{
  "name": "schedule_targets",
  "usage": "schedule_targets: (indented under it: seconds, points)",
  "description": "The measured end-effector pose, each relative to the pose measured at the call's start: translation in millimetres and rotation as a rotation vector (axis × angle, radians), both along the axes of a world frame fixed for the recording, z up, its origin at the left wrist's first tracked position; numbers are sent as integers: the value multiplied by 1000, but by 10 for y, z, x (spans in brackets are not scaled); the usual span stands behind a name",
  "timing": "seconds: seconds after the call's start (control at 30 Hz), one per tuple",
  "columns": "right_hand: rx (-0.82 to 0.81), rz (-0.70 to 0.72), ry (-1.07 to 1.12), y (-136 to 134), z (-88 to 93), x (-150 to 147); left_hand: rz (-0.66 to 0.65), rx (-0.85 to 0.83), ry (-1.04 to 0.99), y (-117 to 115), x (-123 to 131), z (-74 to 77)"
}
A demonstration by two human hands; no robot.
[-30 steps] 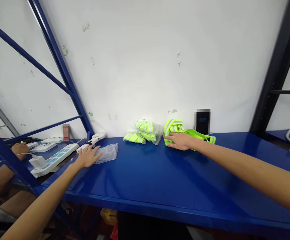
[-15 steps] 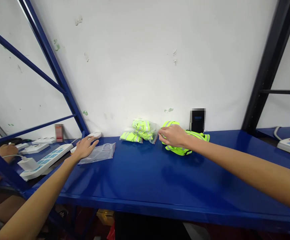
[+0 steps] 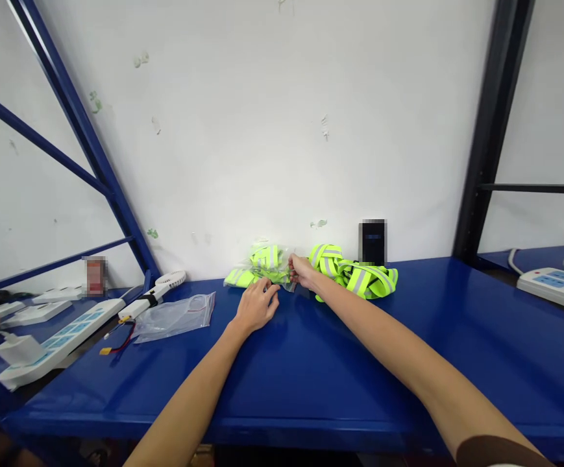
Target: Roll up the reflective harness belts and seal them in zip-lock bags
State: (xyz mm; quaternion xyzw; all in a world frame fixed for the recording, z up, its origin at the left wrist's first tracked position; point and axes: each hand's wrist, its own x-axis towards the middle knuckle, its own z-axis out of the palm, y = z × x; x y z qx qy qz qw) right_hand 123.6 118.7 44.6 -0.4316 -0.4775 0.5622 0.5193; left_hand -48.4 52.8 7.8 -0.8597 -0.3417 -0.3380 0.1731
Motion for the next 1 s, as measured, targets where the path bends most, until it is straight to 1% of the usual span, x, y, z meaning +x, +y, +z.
schedule_targets:
  seconds: [0.07,0.17,0.23,0.3,0.37,0.43,0.5,0.57,0.63,0.7,0.77,0.87,0.93,1.0]
  points:
    - [28,61,-58,-76,-16,44,-48,106,-1,-88,-52,52]
    - [124,132,-159,-356,-122,109,-67,198,-158,-179,-158,165]
    - [184,177,-226,-606,-249,159,-55,183,-193,-220,-185,210]
    - [244,210,-268,-827,-380,213,-84,120,-128,-261,-147,217]
    - [367,248,-346,-962,-473,261,-138,54,-30,-307,-50,194]
    - [477,252,-441,-1002,-515,296,-169,3,22,-352,73,155]
    - [520,233,-500,-985,-519,314,-152,-61,16,-383,177,118]
    - [505,229,-472,-958,-504,314,-108,-142,-28,-391,229,94]
    - [434,258,-356,-950,-481,302,-82,-230,-62,-381,226,91]
    - [336,282,-241,-962,-460,287,-84,-297,-79,-369,193,100]
    - [284,271,-200,-976,-449,277,-100,-339,-95,-362,165,104]
    - [326,225,-237,-973,-456,282,-121,-378,-134,-348,173,76]
    - [356,226,-250,-955,-465,296,-140,-414,-179,-315,202,42]
    - [354,244,-231,-936,-467,307,-152,-462,-306,-255,224,23]
